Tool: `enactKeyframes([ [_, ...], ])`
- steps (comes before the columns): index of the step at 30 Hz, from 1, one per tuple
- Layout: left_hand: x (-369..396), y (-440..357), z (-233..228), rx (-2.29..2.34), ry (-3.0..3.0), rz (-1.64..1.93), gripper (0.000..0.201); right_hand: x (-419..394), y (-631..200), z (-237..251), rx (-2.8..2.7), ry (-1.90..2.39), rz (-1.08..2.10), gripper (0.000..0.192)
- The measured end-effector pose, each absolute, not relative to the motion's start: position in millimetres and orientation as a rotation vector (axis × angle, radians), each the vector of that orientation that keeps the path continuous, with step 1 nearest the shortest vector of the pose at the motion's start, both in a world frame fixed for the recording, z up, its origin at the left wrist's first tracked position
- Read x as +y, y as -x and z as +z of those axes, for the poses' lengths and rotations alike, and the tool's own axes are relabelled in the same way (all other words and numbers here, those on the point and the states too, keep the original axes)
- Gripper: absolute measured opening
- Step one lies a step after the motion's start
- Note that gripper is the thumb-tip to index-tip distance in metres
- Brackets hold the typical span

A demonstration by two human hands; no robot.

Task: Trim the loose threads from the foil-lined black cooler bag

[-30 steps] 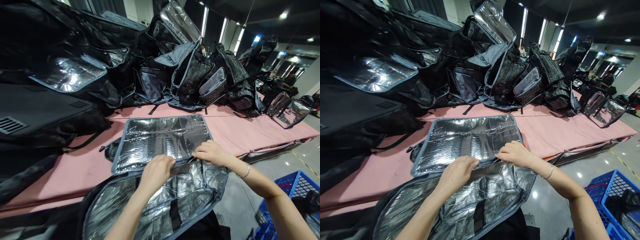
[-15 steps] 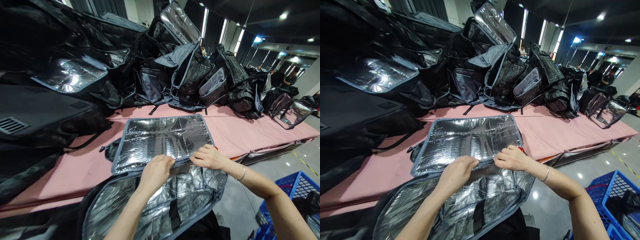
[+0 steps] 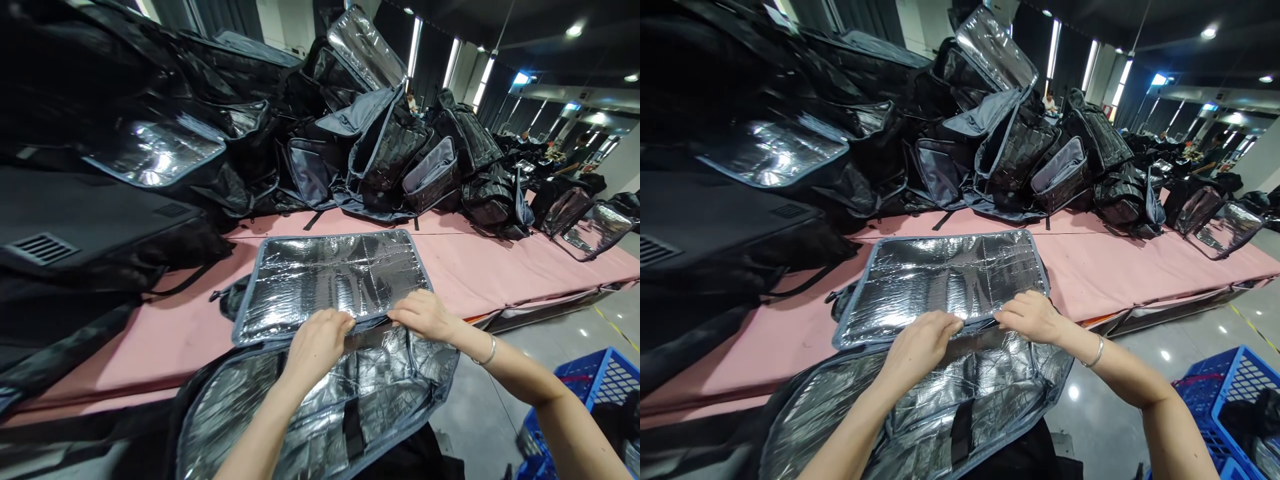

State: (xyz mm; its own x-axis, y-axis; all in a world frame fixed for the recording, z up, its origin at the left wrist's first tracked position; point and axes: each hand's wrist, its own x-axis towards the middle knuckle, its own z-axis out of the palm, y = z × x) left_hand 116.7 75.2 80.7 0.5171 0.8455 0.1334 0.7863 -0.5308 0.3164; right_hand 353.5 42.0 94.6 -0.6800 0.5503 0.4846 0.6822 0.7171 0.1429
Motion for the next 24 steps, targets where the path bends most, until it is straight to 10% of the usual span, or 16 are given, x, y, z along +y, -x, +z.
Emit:
enactKeyframes([
  [6,67.4,-123.3,69.5,1.379,-2.606,0.678,0.029,49.0,-341.9,76.0,-2.394,1.076,-0.011,0.023],
  [24,28.7,21.8,46.2,1.677,-2.01,1.194,0.026,21.2,-322.6,55.0,-2.314,0.893,-0.555,0.015],
])
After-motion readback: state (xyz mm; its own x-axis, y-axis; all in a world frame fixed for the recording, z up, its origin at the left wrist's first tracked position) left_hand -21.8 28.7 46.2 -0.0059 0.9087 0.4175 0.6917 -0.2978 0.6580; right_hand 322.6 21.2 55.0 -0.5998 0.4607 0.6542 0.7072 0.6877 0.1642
